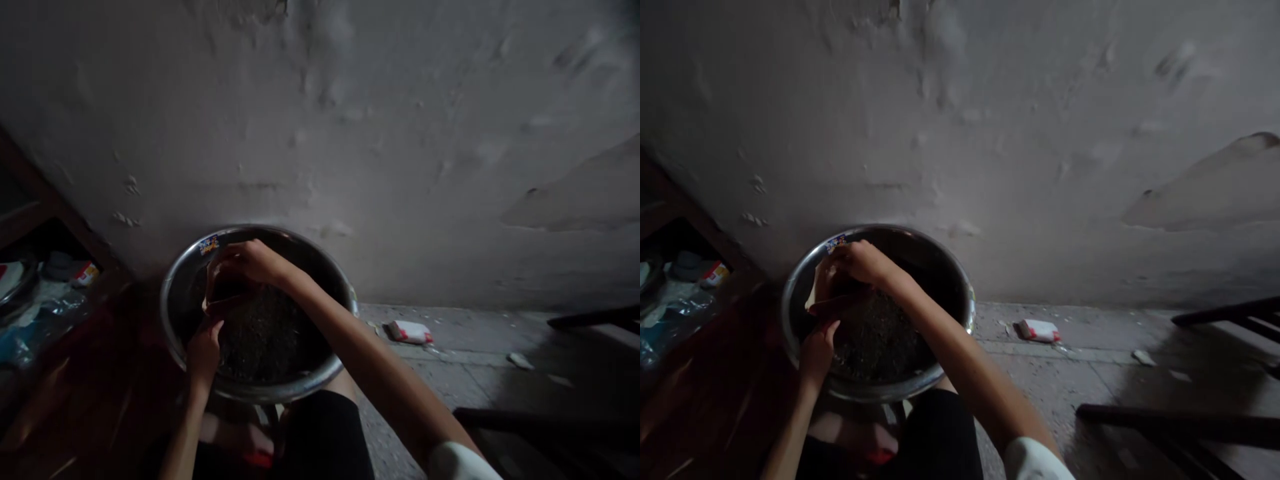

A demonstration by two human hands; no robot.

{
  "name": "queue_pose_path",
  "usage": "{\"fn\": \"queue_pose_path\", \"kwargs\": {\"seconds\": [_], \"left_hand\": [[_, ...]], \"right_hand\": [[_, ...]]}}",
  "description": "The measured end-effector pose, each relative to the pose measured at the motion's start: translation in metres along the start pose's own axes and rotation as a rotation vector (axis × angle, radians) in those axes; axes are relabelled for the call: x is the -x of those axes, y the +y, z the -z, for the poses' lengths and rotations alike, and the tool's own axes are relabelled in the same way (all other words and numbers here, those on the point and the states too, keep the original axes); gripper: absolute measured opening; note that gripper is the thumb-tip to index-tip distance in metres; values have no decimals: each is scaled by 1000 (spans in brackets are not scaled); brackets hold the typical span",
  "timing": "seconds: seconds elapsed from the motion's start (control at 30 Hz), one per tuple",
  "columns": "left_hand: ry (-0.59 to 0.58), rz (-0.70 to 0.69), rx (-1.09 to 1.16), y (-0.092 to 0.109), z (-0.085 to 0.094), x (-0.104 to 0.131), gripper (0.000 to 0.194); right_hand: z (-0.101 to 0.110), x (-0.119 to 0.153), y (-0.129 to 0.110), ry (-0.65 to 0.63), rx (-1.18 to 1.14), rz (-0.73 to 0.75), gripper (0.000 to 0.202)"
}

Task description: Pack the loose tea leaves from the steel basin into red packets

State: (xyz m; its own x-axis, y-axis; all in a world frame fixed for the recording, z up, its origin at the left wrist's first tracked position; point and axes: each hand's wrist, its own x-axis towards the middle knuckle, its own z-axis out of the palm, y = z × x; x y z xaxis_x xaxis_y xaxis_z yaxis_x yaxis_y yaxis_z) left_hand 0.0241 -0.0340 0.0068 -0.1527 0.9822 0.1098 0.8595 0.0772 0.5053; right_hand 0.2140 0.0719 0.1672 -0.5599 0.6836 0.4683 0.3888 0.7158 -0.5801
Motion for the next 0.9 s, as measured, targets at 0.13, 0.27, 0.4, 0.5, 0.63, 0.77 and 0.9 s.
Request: {"fn": "queue_pose_path", "kwargs": {"seconds": [0.13,0.27,0.4,0.5,0.63,0.77,0.9], "left_hand": [[-2,5,3,0,-3,0,38],[-3,117,-98,0,-5,1,53],[4,135,-127,1,-6,0,59],[8,135,-127,1,-6,-1,59],[6,144,-128,0,-7,-1,61],[14,152,-128,-1,-8,-1,61],[21,164,-115,0,-8,-1,60]], "right_hand": [[-2,33,10,372,-96,20,29],[-38,86,61,756,69,-295,47],[-73,133,140,257,338,-930,62],[-83,153,188,-73,375,-1167,85],[-97,153,218,-59,262,-1279,93],[-121,143,215,23,226,-1380,101],[-133,145,207,17,320,-1332,98]]}}
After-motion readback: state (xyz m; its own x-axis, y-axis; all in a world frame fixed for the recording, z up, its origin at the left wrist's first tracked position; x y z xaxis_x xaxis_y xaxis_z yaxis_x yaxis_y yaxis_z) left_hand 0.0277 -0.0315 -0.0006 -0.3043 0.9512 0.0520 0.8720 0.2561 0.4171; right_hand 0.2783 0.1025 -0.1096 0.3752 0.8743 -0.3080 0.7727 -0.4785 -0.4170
